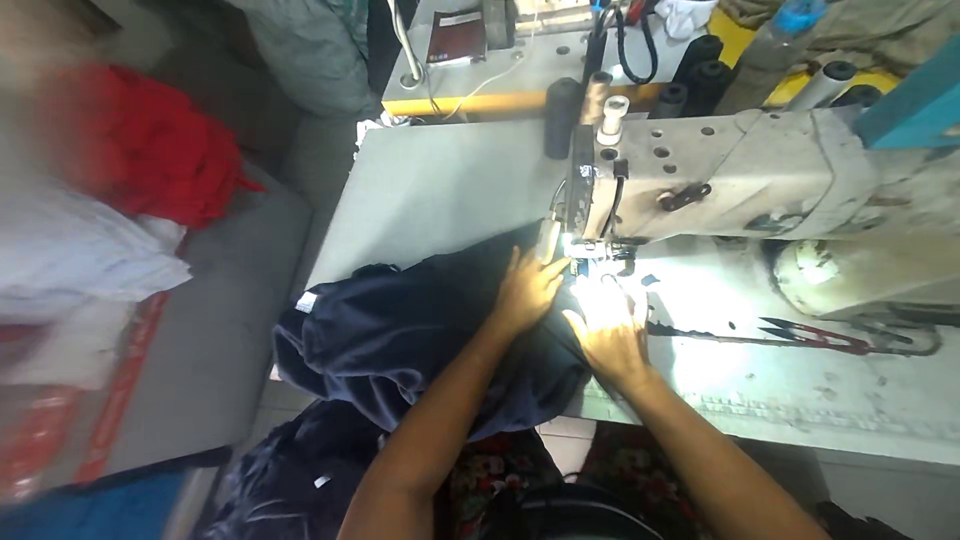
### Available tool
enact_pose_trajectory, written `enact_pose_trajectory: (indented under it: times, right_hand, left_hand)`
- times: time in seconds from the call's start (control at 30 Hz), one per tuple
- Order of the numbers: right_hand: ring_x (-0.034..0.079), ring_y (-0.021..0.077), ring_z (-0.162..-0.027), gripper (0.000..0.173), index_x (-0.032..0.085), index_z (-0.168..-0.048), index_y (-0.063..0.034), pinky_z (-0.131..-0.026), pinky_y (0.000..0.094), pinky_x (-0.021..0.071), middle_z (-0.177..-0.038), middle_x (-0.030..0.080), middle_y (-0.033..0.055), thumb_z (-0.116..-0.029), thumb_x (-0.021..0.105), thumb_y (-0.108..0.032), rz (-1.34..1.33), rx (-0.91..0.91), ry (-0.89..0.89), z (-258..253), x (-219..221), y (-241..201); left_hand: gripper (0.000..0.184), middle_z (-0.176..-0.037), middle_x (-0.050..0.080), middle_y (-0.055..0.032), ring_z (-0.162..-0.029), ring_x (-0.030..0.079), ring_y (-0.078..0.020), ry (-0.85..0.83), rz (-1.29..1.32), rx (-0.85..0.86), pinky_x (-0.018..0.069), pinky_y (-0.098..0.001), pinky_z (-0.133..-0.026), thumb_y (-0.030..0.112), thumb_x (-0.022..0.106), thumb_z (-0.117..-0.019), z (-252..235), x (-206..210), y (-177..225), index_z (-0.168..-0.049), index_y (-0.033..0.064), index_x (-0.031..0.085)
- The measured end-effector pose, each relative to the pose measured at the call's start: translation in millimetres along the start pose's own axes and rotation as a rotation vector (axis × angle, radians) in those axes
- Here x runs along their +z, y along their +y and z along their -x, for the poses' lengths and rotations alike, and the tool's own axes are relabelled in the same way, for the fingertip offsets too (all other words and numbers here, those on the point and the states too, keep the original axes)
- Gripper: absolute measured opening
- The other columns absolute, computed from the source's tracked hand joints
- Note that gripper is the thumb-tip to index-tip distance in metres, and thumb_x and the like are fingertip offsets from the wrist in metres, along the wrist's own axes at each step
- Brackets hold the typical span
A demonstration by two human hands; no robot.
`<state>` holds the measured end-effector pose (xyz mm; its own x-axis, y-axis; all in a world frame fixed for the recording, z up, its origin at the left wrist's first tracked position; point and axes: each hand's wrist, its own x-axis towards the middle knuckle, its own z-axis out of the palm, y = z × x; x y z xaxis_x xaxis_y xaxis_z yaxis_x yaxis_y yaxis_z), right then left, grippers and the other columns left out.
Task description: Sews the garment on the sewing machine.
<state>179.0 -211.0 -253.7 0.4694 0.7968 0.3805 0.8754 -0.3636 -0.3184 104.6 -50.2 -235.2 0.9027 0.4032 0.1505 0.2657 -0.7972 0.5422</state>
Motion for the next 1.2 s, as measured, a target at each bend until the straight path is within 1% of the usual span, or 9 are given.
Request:
enact_pose_trajectory:
  times: [0.13,0.23,0.3,0.37,0.43,0.57,0.67,0.77,1.2]
  right_hand:
    - [0.056,0.0428,-0.133,0.040,0.070,-0.129,-0.0058,-0.107,0.0760,0.0302,-0.140,0.065,0.0112,-0.1020,0.056,-0.032,0.042,0.000,-0.012,-1.2,0.6,-2.1]
    - [0.057,0.0435,-0.132,0.041,0.070,-0.129,-0.0058,-0.107,0.0794,0.0269,-0.140,0.065,0.0116,-0.1026,0.055,-0.033,0.054,0.004,-0.010,-0.5,0.8,-2.7]
    - [0.056,0.0430,-0.133,0.042,0.070,-0.130,-0.0065,-0.107,0.0784,0.0269,-0.141,0.064,0.0108,-0.1034,0.053,-0.034,0.066,0.005,-0.006,-0.7,0.8,-2.8]
    - [0.055,0.0421,-0.135,0.043,0.070,-0.131,-0.0068,-0.109,0.0766,0.0262,-0.141,0.064,0.0097,-0.1038,0.052,-0.035,0.064,0.004,-0.002,-1.0,1.6,-2.2]
    - [0.053,0.0430,-0.137,0.043,0.069,-0.132,-0.0066,-0.110,0.0783,0.0227,-0.142,0.064,0.0099,-0.1034,0.052,-0.034,0.034,0.019,-0.018,-2.0,1.0,-2.4]
    - [0.052,0.0441,-0.136,0.043,0.068,-0.133,-0.0070,-0.110,0.0771,0.0235,-0.143,0.063,0.0102,-0.1034,0.053,-0.035,0.011,0.039,-0.036,-4.7,-1.7,-3.8]
    - [0.051,0.0443,-0.138,0.044,0.067,-0.134,-0.0071,-0.109,0.0787,0.0241,-0.144,0.062,0.0111,-0.1041,0.052,-0.035,0.019,0.047,-0.061,-4.5,-0.7,-3.9]
    - [0.052,0.0438,-0.137,0.045,0.067,-0.135,-0.0070,-0.107,0.0796,0.0249,-0.144,0.062,0.0111,-0.1044,0.051,-0.036,0.038,0.043,-0.060,-3.9,-0.1,-4.1]
    - [0.055,0.0424,-0.134,0.044,0.068,-0.133,-0.0049,-0.107,0.0768,0.0289,-0.142,0.064,0.0129,-0.1038,0.052,-0.033,0.095,0.013,-0.040,-4.0,-1.6,-7.0]
  left_hand:
    - [0.038,-0.146,0.056,-0.0245,-0.143,0.045,-0.0430,-0.085,-0.054,-0.008,0.0198,-0.0609,-0.123,0.026,0.049,-0.1072,-6.6,-5.2,-2.7,-0.139,0.0131,0.066]
    - [0.039,-0.147,0.054,-0.0256,-0.145,0.042,-0.0435,-0.140,-0.071,-0.015,0.0169,-0.0605,-0.124,0.027,0.047,-0.1078,-11.1,-6.3,-3.4,-0.139,0.0129,0.065]
    - [0.040,-0.147,0.054,-0.0263,-0.146,0.040,-0.0435,-0.187,-0.072,-0.034,0.0145,-0.0597,-0.125,0.028,0.046,-0.1088,-13.6,-9.1,-1.8,-0.141,0.0125,0.064]
    - [0.040,-0.148,0.053,-0.0262,-0.147,0.039,-0.0429,-0.214,-0.074,-0.049,0.0140,-0.0584,-0.125,0.027,0.045,-0.1091,-14.9,-11.3,0.4,-0.142,0.0124,0.062]
    - [0.041,-0.151,0.050,-0.0258,-0.148,0.038,-0.0419,-0.227,-0.090,-0.053,0.0146,-0.0576,-0.125,0.027,0.043,-0.1098,-15.2,-12.2,1.9,-0.144,0.0125,0.061]
    - [0.043,-0.154,0.047,-0.0234,-0.150,0.035,-0.0392,-0.213,-0.116,-0.034,0.0138,-0.0587,-0.125,0.028,0.041,-0.1093,-15.7,-11.0,-0.3,-0.145,0.0145,0.060]
    - [0.042,-0.153,0.050,-0.0227,-0.148,0.038,-0.0400,-0.151,-0.135,0.013,0.0172,-0.0611,-0.123,0.029,0.043,-0.1081,-14.7,-6.3,-5.0,-0.142,0.0153,0.063]
    - [0.041,-0.154,0.047,-0.0234,-0.150,0.035,-0.0400,-0.167,-0.120,0.005,0.0153,-0.0607,-0.124,0.030,0.044,-0.1086,-14.8,-7.2,-5.2,-0.143,0.0167,0.062]
    - [0.042,-0.155,0.047,-0.0221,-0.151,0.033,-0.0388,-0.169,-0.125,0.020,0.0137,-0.0597,-0.124,0.031,0.045,-0.1080,-16.6,-6.1,-8.0,-0.144,0.0181,0.061]
